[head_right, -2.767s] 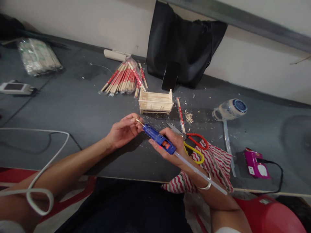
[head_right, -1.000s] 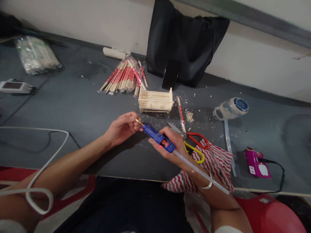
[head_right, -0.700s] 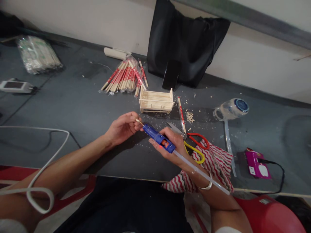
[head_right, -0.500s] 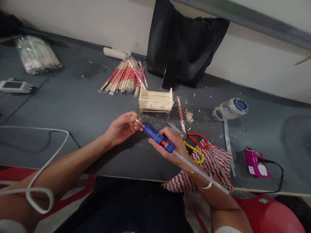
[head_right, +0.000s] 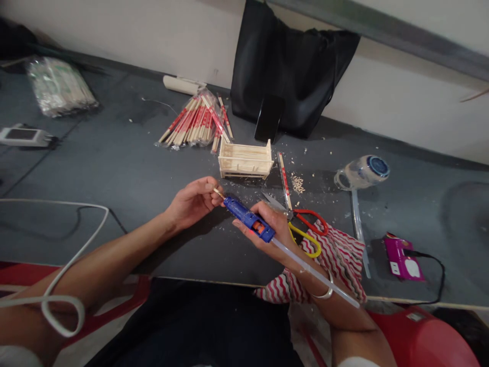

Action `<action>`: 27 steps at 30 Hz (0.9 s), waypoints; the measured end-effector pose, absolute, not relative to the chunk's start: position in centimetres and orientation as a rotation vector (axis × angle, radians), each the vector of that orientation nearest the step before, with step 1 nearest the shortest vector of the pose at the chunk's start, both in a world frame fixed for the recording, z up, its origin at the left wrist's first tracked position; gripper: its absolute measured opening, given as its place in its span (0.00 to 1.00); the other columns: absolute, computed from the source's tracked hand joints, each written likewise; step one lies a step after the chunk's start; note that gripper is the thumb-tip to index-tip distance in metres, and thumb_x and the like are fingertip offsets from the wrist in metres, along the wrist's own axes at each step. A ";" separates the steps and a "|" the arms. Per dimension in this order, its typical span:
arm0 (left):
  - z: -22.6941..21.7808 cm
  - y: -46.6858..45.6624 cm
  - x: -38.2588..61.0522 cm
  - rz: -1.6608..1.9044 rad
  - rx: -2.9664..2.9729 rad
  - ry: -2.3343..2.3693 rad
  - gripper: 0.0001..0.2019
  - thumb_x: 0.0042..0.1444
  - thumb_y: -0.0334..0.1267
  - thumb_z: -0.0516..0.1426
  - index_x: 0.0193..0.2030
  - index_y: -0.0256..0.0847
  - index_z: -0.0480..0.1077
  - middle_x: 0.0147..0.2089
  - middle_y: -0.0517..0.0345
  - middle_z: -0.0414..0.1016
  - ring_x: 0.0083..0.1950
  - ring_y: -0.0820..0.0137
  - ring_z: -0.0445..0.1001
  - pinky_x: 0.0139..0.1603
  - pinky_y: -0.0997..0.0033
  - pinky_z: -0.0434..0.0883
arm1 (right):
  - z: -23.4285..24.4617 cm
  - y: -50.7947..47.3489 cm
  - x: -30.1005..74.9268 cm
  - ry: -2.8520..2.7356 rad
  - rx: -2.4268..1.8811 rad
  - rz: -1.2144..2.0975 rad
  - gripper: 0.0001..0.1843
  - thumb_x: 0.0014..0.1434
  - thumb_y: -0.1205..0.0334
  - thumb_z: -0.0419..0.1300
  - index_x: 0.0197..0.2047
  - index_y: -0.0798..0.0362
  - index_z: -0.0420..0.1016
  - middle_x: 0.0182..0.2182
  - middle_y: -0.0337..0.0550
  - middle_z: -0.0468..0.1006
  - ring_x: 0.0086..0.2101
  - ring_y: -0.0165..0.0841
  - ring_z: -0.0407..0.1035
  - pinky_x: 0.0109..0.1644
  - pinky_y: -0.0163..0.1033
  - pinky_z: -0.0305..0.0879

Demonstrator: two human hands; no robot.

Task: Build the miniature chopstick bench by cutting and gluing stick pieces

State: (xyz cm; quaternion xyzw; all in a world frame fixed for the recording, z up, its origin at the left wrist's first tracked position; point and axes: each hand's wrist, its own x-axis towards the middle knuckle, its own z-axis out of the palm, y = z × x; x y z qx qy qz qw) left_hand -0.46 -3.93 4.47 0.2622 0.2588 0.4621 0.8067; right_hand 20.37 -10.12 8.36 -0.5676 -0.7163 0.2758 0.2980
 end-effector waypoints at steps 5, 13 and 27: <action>4.5 -3.9 -0.4 0.990 0.558 0.568 0.10 0.45 0.35 0.70 0.26 0.36 0.73 0.23 0.61 0.73 0.25 0.76 0.71 0.36 0.71 0.79 | 8.2 -10.1 20.4 -1.907 -1.495 0.705 0.20 0.61 0.43 0.65 0.28 0.47 0.66 0.18 0.30 0.66 0.20 0.27 0.58 0.25 0.35 0.54; 4.4 -3.9 -0.4 0.987 0.582 0.579 0.10 0.45 0.35 0.69 0.26 0.37 0.71 0.23 0.63 0.71 0.25 0.76 0.71 0.37 0.70 0.79 | 8.1 -10.1 20.4 -1.914 -1.475 0.678 0.21 0.61 0.42 0.64 0.28 0.47 0.66 0.18 0.30 0.66 0.20 0.27 0.58 0.25 0.35 0.54; 4.5 -3.9 -0.4 0.988 0.554 0.568 0.11 0.43 0.35 0.70 0.25 0.36 0.73 0.22 0.62 0.72 0.25 0.76 0.71 0.34 0.72 0.78 | 8.0 -10.0 20.4 -1.906 -1.472 0.716 0.21 0.61 0.42 0.65 0.28 0.47 0.65 0.18 0.29 0.65 0.20 0.27 0.57 0.24 0.34 0.53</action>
